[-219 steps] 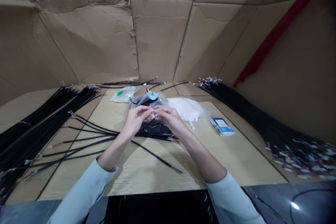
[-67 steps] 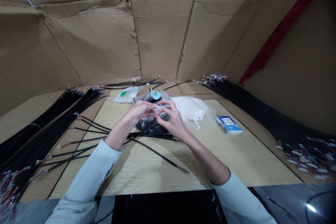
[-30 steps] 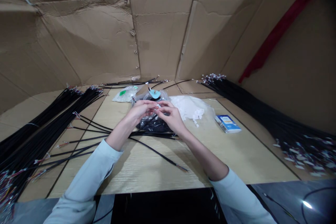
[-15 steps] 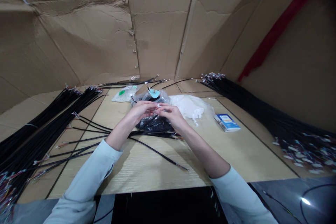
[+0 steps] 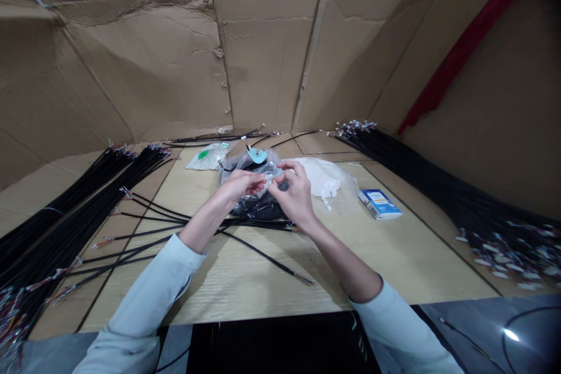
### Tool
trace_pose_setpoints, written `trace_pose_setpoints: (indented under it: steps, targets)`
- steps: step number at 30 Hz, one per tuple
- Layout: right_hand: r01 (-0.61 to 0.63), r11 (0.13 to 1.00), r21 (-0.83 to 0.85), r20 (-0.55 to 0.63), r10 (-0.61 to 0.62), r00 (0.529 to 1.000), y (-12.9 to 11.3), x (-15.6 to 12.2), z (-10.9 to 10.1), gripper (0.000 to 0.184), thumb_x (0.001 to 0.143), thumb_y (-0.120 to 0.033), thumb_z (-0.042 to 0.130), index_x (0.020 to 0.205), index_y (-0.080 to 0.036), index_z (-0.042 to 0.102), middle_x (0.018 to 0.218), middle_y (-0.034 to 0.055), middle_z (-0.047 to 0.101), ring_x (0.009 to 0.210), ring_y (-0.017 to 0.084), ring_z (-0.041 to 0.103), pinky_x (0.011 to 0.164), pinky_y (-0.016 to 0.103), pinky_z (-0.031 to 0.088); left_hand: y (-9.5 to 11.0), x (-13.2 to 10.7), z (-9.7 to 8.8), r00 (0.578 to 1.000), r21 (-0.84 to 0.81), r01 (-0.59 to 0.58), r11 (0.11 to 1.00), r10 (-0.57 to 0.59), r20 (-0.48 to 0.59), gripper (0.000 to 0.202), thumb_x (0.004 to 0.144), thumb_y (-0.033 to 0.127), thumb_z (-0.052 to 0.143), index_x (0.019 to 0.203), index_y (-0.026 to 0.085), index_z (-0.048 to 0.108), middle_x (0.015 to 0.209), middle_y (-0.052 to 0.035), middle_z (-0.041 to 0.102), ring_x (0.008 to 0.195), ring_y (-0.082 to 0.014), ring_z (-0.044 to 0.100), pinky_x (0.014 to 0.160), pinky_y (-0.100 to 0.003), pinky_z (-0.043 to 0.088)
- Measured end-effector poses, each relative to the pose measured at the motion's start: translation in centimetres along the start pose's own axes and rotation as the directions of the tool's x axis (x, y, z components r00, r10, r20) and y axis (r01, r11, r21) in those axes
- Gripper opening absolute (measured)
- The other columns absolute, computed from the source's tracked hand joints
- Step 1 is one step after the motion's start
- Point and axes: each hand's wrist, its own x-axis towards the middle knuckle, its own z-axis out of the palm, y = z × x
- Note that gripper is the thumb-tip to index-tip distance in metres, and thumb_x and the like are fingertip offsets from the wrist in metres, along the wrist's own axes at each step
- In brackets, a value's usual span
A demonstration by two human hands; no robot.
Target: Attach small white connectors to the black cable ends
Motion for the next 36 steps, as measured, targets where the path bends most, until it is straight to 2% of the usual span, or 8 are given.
trace_pose_setpoints:
  steps: [4, 8, 13, 17, 20, 22, 28, 36]
  targets:
    - [0.246, 0.947, -0.207, 0.036, -0.244, 0.969, 0.2, -0.2, -0.1, 0.010, 0.070, -0.014, 0.053, 0.062, -0.018, 0.050, 0.099, 0.0108, 0.055, 0.097, 0.023, 0.048, 0.084, 0.039, 0.040, 0.2, -0.1, -0.1, 1.000, -0.012, 0.012, 1.000, -0.012, 0.017, 0.016, 0.063, 0.018, 0.070, 0.060, 0.006, 0.060, 0.055, -0.0045, 0.057, 0.050, -0.0074, 0.050, 0.053, -0.019, 0.037]
    - [0.292, 0.949, -0.116, 0.086, -0.284, 0.955, -0.2, -0.1, -0.2, 0.008, 0.073, -0.016, 0.055, 0.066, -0.017, 0.055, 0.100, 0.0103, 0.055, 0.098, 0.022, 0.048, 0.086, 0.038, 0.041, 0.4, -0.2, -0.1, 1.000, -0.030, 0.025, 0.999, -0.025, -0.005, 0.012, 0.068, 0.016, 0.065, 0.062, 0.006, 0.061, 0.057, -0.0047, 0.058, 0.050, -0.0072, 0.051, 0.054, -0.019, 0.037]
    - [-0.110, 0.965, 0.239, 0.156, 0.073, 0.985, -0.1, 0.3, -0.1, 0.009, 0.069, -0.026, 0.064, 0.068, -0.018, 0.066, 0.100, 0.0079, 0.055, 0.096, 0.019, 0.052, 0.084, 0.035, 0.041, 0.6, -0.3, -0.3, 1.000, -0.073, 0.029, 0.997, -0.029, 0.002, 0.012, 0.070, 0.015, 0.064, 0.061, 0.007, 0.060, 0.057, -0.0039, 0.056, 0.050, -0.0067, 0.050, 0.052, -0.018, 0.036]
    - [-0.566, 0.621, 0.543, 0.409, 0.394, 0.823, 0.4, 0.5, 0.2, 0.012, 0.061, -0.030, 0.071, 0.067, -0.019, 0.070, 0.102, 0.0054, 0.057, 0.090, 0.016, 0.054, 0.077, 0.029, 0.041, 0.8, -0.2, -0.5, 0.999, -0.158, 0.019, 0.987, -0.013, 0.040, 0.011, 0.069, 0.015, 0.065, 0.063, 0.007, 0.060, 0.056, -0.0025, 0.054, 0.050, -0.0060, 0.049, 0.050, -0.017, 0.035]
    - [-0.704, 0.376, 0.603, 0.545, 0.450, 0.707, 0.3, 0.6, 0.4, 0.013, 0.057, -0.027, 0.073, 0.068, -0.019, 0.071, 0.099, 0.0040, 0.060, 0.085, 0.014, 0.054, 0.073, 0.027, 0.041, 0.9, -0.2, -0.6, 0.999, -0.178, 0.007, 0.984, 0.001, 0.044, 0.011, 0.069, 0.015, 0.065, 0.064, 0.007, 0.060, 0.055, -0.0015, 0.052, 0.049, -0.0053, 0.047, 0.049, -0.017, 0.034]
    - [-0.722, 0.313, 0.617, 0.571, 0.453, 0.684, 0.1, 0.5, 0.4, 0.013, 0.056, -0.026, 0.074, 0.067, -0.019, 0.071, 0.096, 0.0035, 0.062, 0.085, 0.013, 0.054, 0.071, 0.025, 0.042, 0.8, -0.2, -0.5, 0.999, -0.176, 0.008, 0.984, -0.001, 0.038, 0.012, 0.070, 0.015, 0.064, 0.064, 0.007, 0.060, 0.054, -0.0013, 0.052, 0.049, -0.0052, 0.046, 0.049, -0.017, 0.033]
    - [-0.732, 0.249, 0.635, 0.589, 0.458, 0.666, -0.5, 0.3, 0.5, 0.016, 0.056, -0.024, 0.074, 0.071, -0.020, 0.071, 0.085, 0.0017, 0.065, 0.083, 0.013, 0.056, 0.071, 0.023, 0.043, 0.7, -0.2, -0.2, 0.999, -0.157, 0.028, 0.987, -0.022, 0.044, 0.013, 0.069, 0.017, 0.065, 0.063, 0.007, 0.060, 0.054, -0.0011, 0.052, 0.049, -0.0052, 0.046, 0.050, -0.017, 0.034]
    - [-0.692, 0.399, 0.601, 0.523, 0.458, 0.719, -0.3, 0.0, 0.8, 0.016, 0.058, -0.030, 0.071, 0.068, -0.018, 0.069, 0.090, 0.0037, 0.063, 0.080, 0.014, 0.056, 0.068, 0.025, 0.043, 0.4, -0.1, -0.2, 0.998, -0.099, 0.013, 0.995, -0.007, 0.066, 0.014, 0.063, 0.020, 0.069, 0.064, 0.008, 0.061, 0.054, -0.0007, 0.052, 0.049, -0.0052, 0.046, 0.050, -0.018, 0.034]
